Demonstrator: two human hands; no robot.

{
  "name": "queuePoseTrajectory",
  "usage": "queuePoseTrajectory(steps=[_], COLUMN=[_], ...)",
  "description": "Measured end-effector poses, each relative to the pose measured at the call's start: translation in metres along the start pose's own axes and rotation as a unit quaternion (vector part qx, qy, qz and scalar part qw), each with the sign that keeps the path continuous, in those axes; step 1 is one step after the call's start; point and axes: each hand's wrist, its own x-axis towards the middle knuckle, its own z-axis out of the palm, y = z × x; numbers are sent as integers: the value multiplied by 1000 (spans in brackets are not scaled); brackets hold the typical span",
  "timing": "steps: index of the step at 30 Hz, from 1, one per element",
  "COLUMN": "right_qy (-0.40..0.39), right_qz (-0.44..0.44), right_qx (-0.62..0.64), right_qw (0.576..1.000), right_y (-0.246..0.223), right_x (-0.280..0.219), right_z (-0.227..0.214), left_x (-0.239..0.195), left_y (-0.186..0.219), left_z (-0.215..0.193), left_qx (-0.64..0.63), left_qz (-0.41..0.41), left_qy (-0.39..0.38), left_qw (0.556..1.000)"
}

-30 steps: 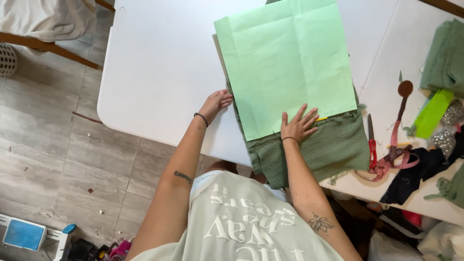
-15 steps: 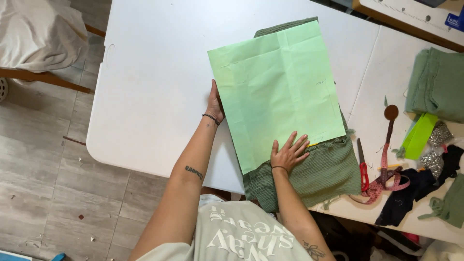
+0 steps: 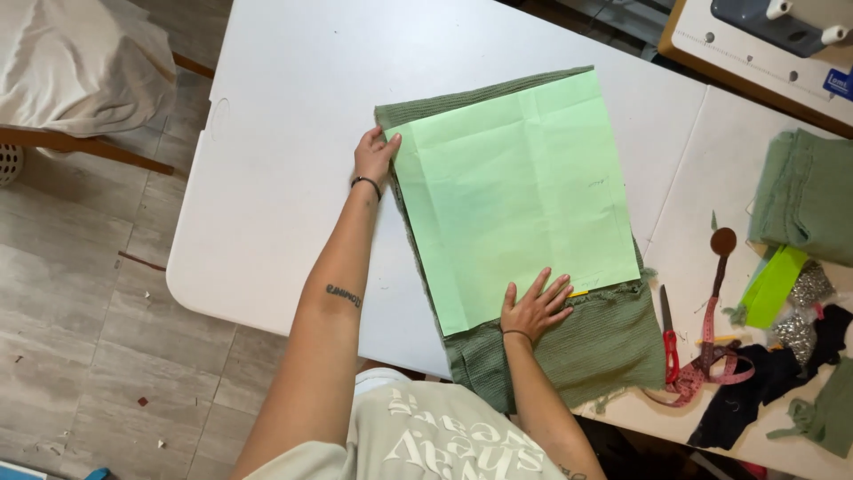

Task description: A person uses a paper template to cut green fabric with scissors on a workshop table, then aligns and folds the fabric.

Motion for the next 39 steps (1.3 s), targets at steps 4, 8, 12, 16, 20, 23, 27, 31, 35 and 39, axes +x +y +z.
queuePoseTrajectory(steps=[4,8,12,16,20,23,27,31,35,39], right_qy=[4,-3,-46,-109,-167,-184,-146,-59,-92,-148], right_qz=[-14,-82,-213,-347,-392,-388,-160,73,156,199], right_qx=[7,24,74,54,27,9,104,129,185,323], right_qw=[1000,996,973,930,904,903,971,987,966,913], right_y=[0,10,24,32,31,27,19,50,91,97], right_x=[1,18,51,101,145,157,114,66,46,38], right_z=[-3,1,3,3,-6,-9,-9,55,90,85], left_x=[26,-37,-150,-251,-315,-331,-316,-288,-264,-235], left_y=[-24,-43,-53,-73,-63,-40,-44,-56,-59,-76], left_z=[-24,-83,-145,-194,-215,-211,-180,-149,-146,-159], left_qx=[179,187,71,25,74,490,479,373,336,246], left_qz=[39,19,-12,-106,-217,-162,152,127,104,98], left_qy=[48,132,175,128,18,-16,116,87,100,121], left_qw=[982,973,982,986,973,856,857,915,931,957])
